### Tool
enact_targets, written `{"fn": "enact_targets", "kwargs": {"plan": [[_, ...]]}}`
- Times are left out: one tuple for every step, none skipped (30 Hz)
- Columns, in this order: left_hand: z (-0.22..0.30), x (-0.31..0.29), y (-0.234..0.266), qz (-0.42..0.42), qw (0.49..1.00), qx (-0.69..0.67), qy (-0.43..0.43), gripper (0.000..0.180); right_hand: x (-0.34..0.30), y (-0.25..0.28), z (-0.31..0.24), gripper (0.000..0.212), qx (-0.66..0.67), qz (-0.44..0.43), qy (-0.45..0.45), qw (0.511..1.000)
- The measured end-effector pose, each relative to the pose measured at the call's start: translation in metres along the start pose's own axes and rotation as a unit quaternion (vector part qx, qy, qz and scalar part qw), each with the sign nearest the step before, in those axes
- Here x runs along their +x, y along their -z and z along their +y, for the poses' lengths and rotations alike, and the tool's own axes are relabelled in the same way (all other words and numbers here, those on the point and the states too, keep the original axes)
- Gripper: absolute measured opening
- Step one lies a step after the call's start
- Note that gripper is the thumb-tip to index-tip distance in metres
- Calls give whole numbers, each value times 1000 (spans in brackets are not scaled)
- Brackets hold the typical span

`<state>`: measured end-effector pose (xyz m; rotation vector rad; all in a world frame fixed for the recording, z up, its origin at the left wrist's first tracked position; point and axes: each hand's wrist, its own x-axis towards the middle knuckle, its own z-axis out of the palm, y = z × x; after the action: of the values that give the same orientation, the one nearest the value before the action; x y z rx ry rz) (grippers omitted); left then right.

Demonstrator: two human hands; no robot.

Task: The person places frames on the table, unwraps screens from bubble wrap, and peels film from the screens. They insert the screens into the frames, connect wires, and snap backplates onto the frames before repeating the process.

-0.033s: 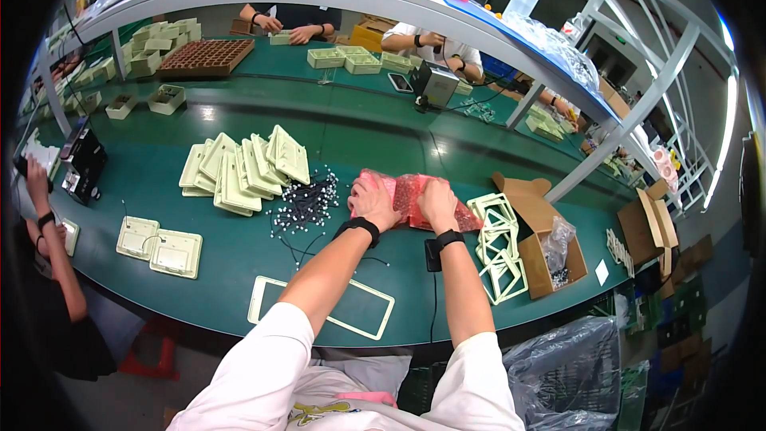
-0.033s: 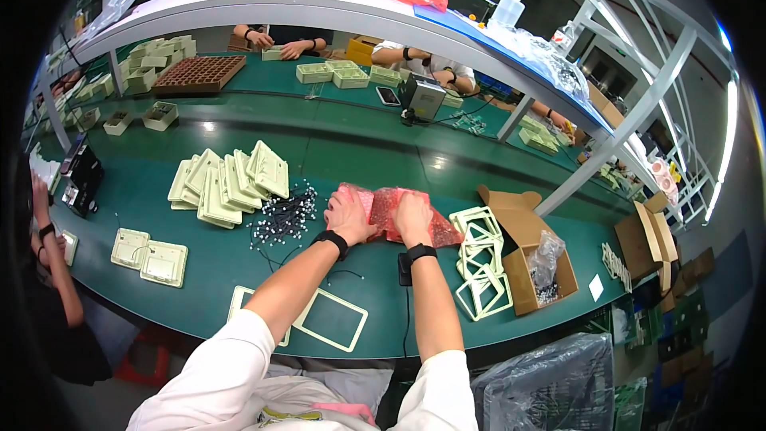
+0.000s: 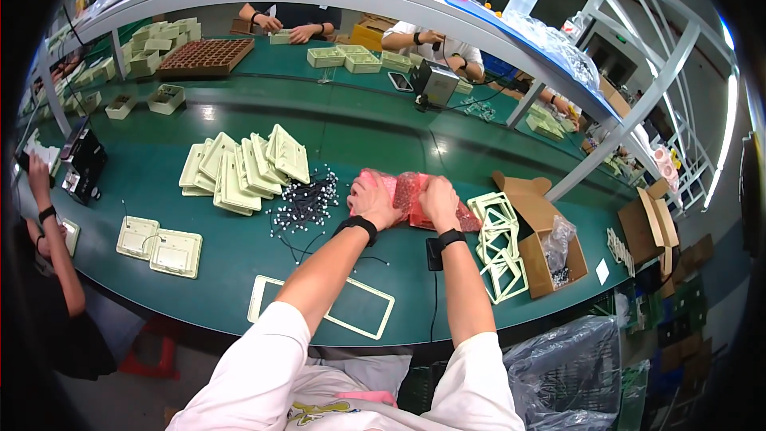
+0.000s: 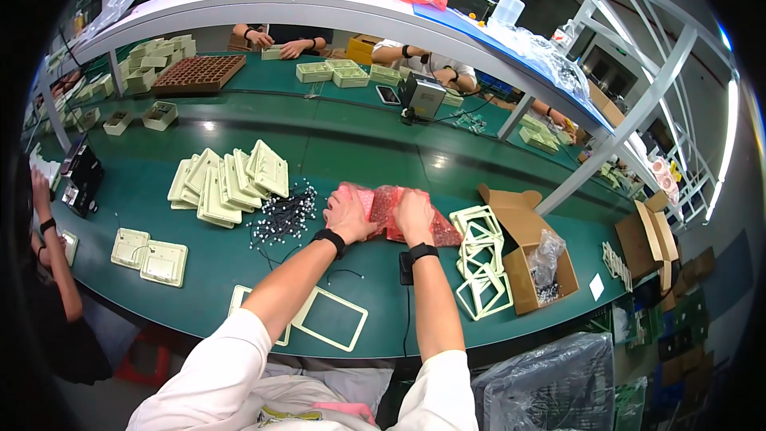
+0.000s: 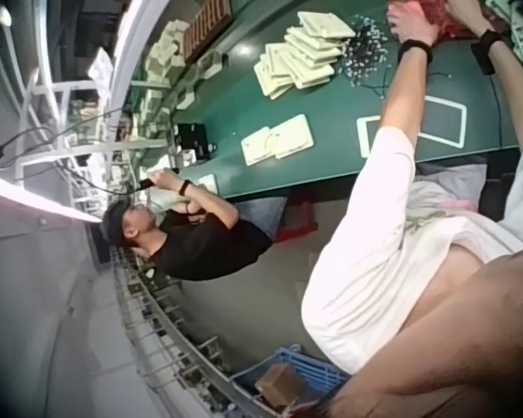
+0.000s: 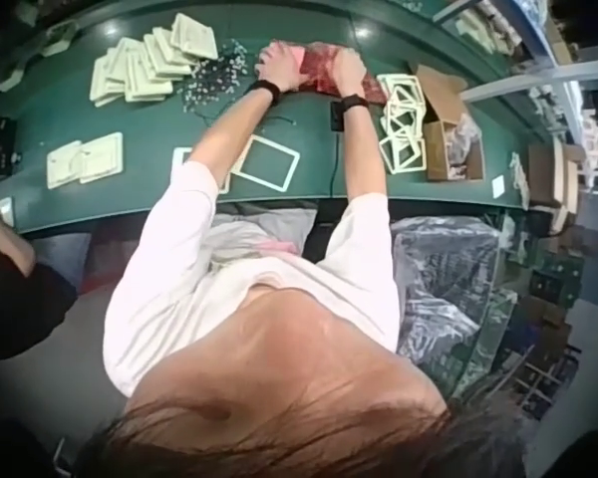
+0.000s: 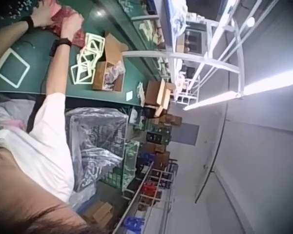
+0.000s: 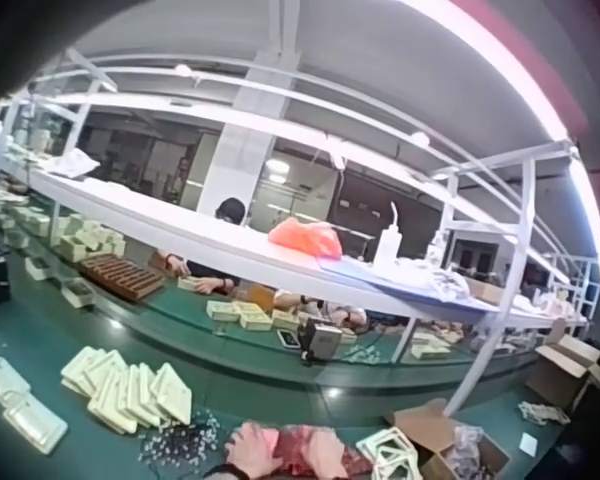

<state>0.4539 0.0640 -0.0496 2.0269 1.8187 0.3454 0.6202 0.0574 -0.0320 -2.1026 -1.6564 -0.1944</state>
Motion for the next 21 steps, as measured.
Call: {"fn": "enact_targets", "kwargs": {"plan": [[-3, 2, 0, 6, 1000, -30, -3, 129, 1, 2, 2, 20, 30, 16, -9, 999], [-7, 5, 0, 11, 998, -60, -6, 127, 2, 7, 6, 20, 31, 15, -12, 999], [-11, 6, 1, 16, 996, -90, -10, 125, 3, 14, 13, 20, 92, 14, 1, 996], [-20, 12, -2, 15, 996, -89, -10, 125, 7, 23, 16, 20, 153, 14, 17, 988], [-29, 18, -4, -3, 979, -204, -22, 117, 9, 31, 17, 21, 213, 15, 33, 976], [-44, 27, -6, -16, 948, -315, -30, 109, 14, 39, 6, 21, 217, 13, 36, 975], [-51, 31, -9, -35, 905, -423, -40, 101, 16, 49, 0, 20, 265, -10, 15, 964], [-56, 34, -13, -36, 905, -422, -38, 101, 18, 59, -6, 19, 312, -33, -7, 950], [-56, 35, -16, -80, 849, -522, -29, 90, 19, 67, -5, 17, 355, -53, -31, 933], [-57, 35, -19, -121, 779, -614, -19, 80, 19, 74, -6, 17, 354, -53, -35, 933], [-63, 39, -22, -155, 699, -699, -7, 70, 24, 78, -9, 16, 350, -38, -22, 936], [-71, 43, -26, -151, 698, -699, -7, 70, 27, 82, -12, 14, 347, -24, -10, 938], [-79, 45, -31, -163, 695, -701, -14, 64, 30, 86, -16, 13, 344, -11, 4, 939], [-90, 48, -35, -171, 691, -702, -20, 58, 35, 84, -16, 13, 346, -15, 11, 938], [-102, 52, -38, -178, 687, -704, -27, 53, 41, 83, -17, 14, 337, -20, 6, 941], [-101, 49, -36, -178, 685, -706, -25, 53, 46, 80, -3, 16, 323, -21, -8, 946], [-88, 41, -33, -130, 770, -624, -32, 52, 48, 80, 22, 19, 303, -19, -29, 952], [-75, 32, -29, -79, 842, -532, -40, 50, 48, 82, 47, 19, 297, -17, -36, 954], [-65, 22, -23, -25, 900, -432, -47, 49, 46, 83, 71, 17, 214, 8, -49, 976], [-54, 13, -17, -33, 899, -434, -50, 49, 42, 82, 92, 15, 128, 32, -61, 989], [-52, 3, -10, 16, 932, -351, -87, 48, 34, 79, 90, 15, 128, 25, -64, 989]]}}
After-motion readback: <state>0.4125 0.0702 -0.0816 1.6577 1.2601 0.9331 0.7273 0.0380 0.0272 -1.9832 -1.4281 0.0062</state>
